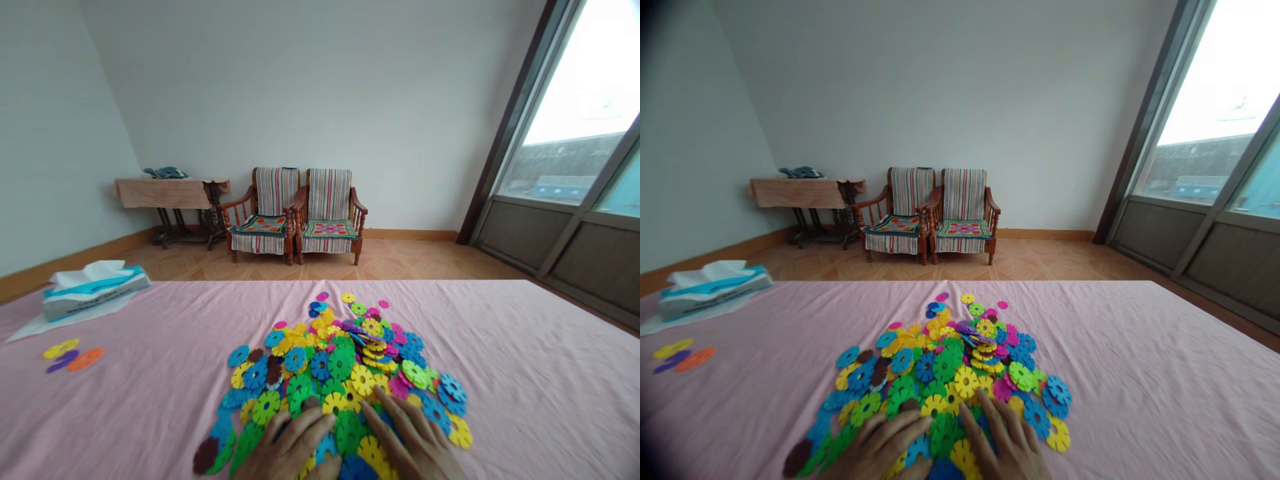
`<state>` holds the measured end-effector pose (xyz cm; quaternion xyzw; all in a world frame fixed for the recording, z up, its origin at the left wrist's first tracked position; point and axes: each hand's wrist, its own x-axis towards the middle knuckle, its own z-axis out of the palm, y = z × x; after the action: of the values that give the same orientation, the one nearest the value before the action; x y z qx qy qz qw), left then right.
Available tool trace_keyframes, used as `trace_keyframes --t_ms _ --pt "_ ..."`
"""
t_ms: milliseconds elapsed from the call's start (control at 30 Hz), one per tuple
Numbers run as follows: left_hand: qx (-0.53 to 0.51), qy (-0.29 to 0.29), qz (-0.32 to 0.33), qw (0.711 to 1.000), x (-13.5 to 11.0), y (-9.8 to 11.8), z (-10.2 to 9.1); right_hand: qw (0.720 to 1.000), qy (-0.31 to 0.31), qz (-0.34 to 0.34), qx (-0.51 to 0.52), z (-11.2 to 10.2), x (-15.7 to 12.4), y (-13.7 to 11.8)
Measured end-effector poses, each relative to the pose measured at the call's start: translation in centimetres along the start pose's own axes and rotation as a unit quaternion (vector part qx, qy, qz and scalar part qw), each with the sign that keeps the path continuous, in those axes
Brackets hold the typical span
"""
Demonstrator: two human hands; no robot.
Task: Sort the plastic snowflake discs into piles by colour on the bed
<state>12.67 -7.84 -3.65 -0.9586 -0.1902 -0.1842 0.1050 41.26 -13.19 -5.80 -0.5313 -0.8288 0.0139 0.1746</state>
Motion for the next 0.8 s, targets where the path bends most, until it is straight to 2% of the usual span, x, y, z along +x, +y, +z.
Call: trace_keyframes --t_ms 67,167,233,367,467,533,633,667,733,800 --pt "0.019 -0.011 0.014 1.0 0.8 -0.5 -0.7 1.0 -0.006 0.001 0.01 -0.5 1.8 -1.1" --pt "0.019 -0.046 -0.024 0.998 1.7 -1.1 -1.9 0.998 -0.03 0.032 0.051 -1.9 4.3 -3.2" --pt "0.01 -0.047 -0.053 0.997 2.1 -1.6 -2.4 0.994 -0.035 0.05 0.092 -3.0 5.9 -4.7" --pt "-0.04 -0.029 -0.143 0.988 2.8 -3.3 -3.0 0.984 0.005 0.086 0.154 -4.1 8.9 -7.0" --pt "-0.061 -0.001 -0.201 0.978 2.6 -4.7 -3.7 0.979 0.048 0.077 0.181 -4.4 10.5 -7.7" --pt "-0.054 0.01 -0.225 0.973 1.7 -5.5 -4.2 0.978 0.067 0.056 0.19 -4.8 10.8 -7.0" --pt "-0.021 0.033 -0.278 0.96 -1.5 -6.2 -4.2 0.98 0.111 0.076 0.149 -5.3 10.0 -3.6" --pt "-0.005 0.036 -0.304 0.952 -2.9 -6.3 -3.9 0.98 0.123 0.101 0.117 -5.3 9.5 -2.0" --pt "0.031 0.03 -0.336 0.941 -5.6 -6.4 -2.9 0.979 0.111 0.164 0.052 -5.0 8.7 1.3" --pt "0.056 0.007 -0.35 0.935 -7.6 -6.1 -1.9 0.967 0.072 0.246 0.016 -4.3 8.4 3.6"
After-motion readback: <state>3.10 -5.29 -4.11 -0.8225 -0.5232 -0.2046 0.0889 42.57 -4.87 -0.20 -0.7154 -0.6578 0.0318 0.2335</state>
